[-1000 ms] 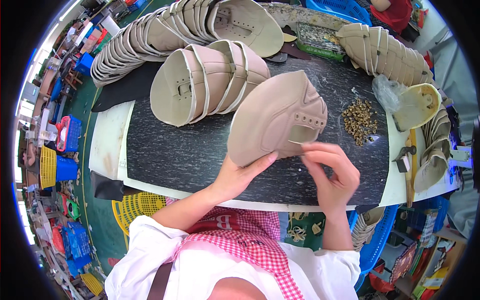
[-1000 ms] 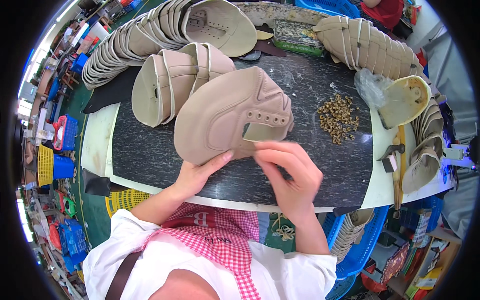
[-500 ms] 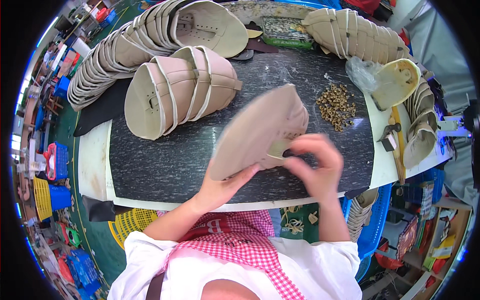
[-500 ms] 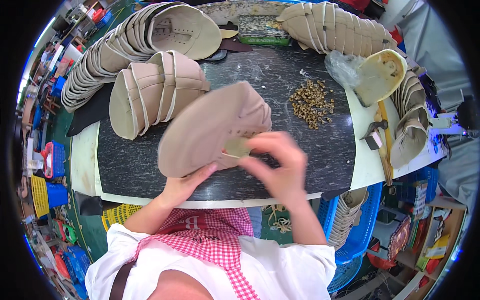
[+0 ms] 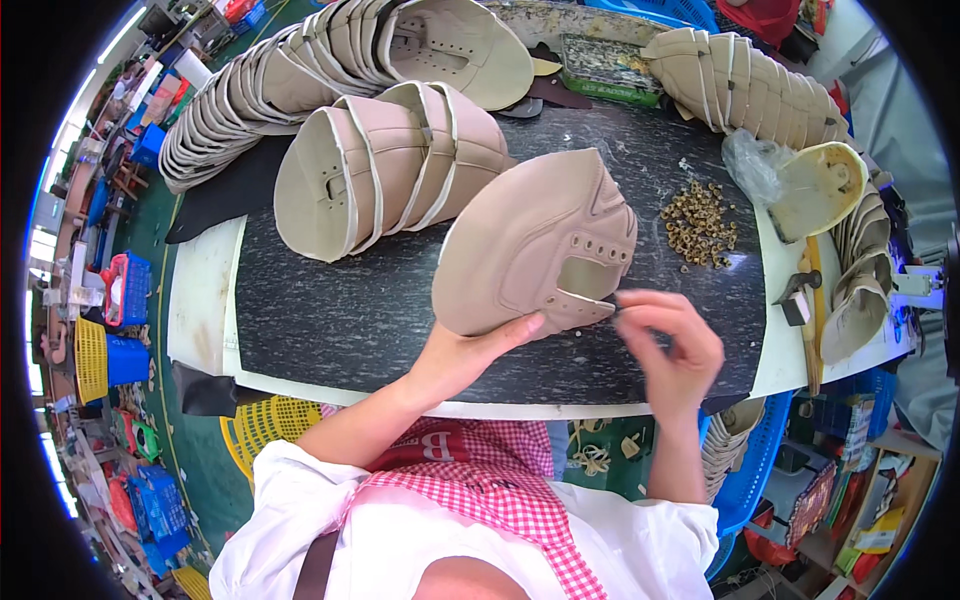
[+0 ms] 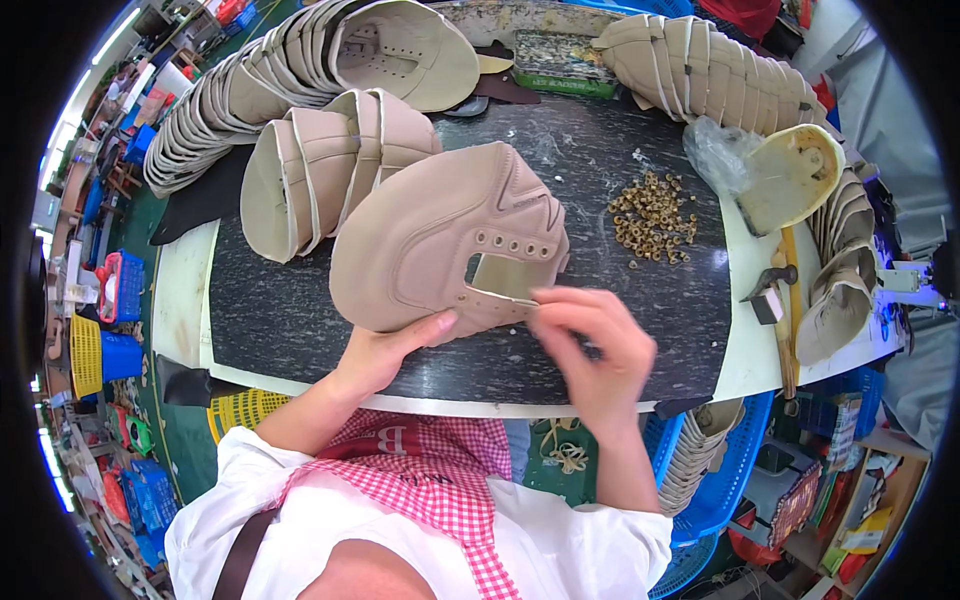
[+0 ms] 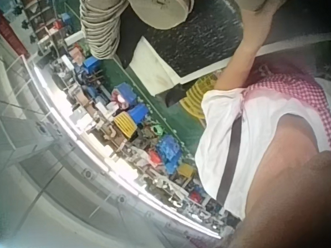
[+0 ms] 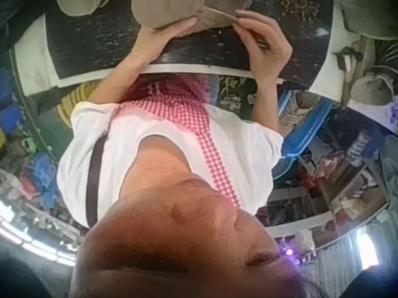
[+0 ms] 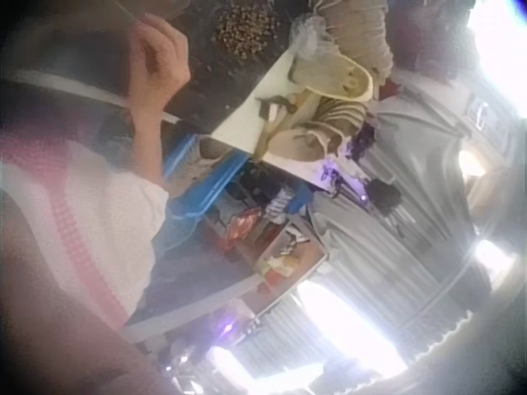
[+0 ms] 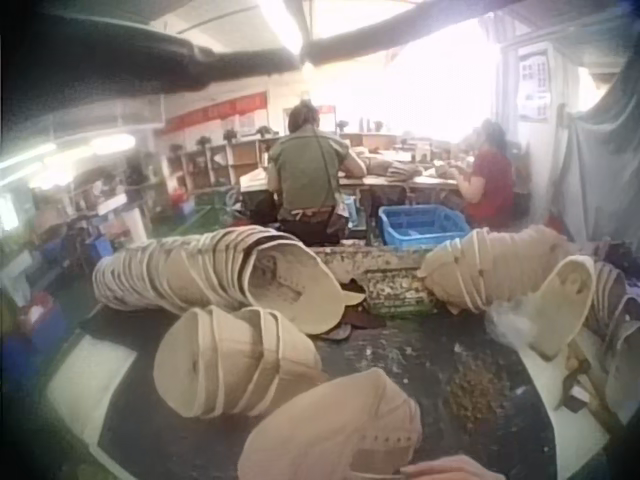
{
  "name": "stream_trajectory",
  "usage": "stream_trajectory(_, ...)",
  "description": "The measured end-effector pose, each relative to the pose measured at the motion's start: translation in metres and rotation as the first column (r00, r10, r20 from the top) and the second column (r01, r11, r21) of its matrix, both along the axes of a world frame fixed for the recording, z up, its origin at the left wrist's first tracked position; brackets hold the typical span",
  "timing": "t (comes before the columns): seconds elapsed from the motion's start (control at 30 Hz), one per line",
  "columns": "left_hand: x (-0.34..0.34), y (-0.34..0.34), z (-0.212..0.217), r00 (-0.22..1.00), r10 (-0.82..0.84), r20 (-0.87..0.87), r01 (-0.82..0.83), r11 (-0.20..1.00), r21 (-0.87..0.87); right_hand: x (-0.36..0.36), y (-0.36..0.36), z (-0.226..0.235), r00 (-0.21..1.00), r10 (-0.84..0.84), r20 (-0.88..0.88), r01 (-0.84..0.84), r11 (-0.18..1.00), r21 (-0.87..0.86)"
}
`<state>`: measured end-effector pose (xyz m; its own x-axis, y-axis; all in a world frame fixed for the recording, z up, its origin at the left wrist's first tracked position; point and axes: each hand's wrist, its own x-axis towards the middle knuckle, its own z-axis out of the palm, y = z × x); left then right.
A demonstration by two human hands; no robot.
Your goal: Manually inserting metal eyelets or studs into pre-punched holes in shoe upper components.
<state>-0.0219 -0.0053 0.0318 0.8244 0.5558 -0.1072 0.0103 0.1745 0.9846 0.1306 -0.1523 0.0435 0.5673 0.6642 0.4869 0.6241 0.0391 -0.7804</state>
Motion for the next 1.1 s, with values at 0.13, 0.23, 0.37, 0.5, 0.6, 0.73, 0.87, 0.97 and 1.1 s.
stream_trajectory(0.13,-0.001,-0.002,0.005,0.999,-0.025,-0.038,0.020,0.994,-0.111,-0.013,0.030,0.001,0.943,0.235,-0.238,-0.235,0.972,0.025)
stream_trajectory(0.23,-0.008,0.001,0.008,0.997,-0.076,-0.005,0.076,0.996,0.036,-0.008,0.028,-0.007,0.879,0.346,-0.328,-0.346,0.936,0.061)
stream_trajectory(0.37,-0.011,0.001,-0.007,0.975,-0.210,0.071,0.171,0.917,0.360,-0.019,0.027,-0.019,0.749,0.379,-0.543,-0.246,0.920,0.304)
stream_trajectory(0.5,-0.004,-0.003,-0.020,0.978,-0.199,0.061,0.180,0.955,0.235,-0.025,0.026,-0.022,0.981,0.166,0.105,-0.182,0.969,0.170)
stream_trajectory(0.6,-0.005,-0.007,-0.021,0.992,-0.126,-0.030,0.126,0.992,0.002,-0.024,0.023,-0.022,0.964,0.168,0.207,-0.206,0.962,0.179)
stream_trajectory(0.73,-0.005,-0.010,-0.012,0.995,-0.093,-0.033,0.094,0.995,0.041,-0.024,0.021,-0.013,0.995,0.078,0.056,-0.085,0.989,0.121)
stream_trajectory(0.87,-0.008,-0.014,-0.012,0.994,-0.110,0.015,0.104,0.970,0.221,-0.016,0.015,-0.008,0.973,0.217,0.083,-0.221,0.975,0.033)
stream_trajectory(0.97,-0.008,-0.018,-0.011,0.984,-0.162,0.078,0.122,0.919,0.375,-0.017,0.013,-0.007,0.897,0.297,-0.329,-0.304,0.952,0.031)
stream_trajectory(1.1,-0.008,-0.021,-0.018,0.979,-0.182,0.094,0.109,0.851,0.513,-0.028,0.010,-0.025,0.771,0.316,-0.553,-0.206,0.945,0.253)
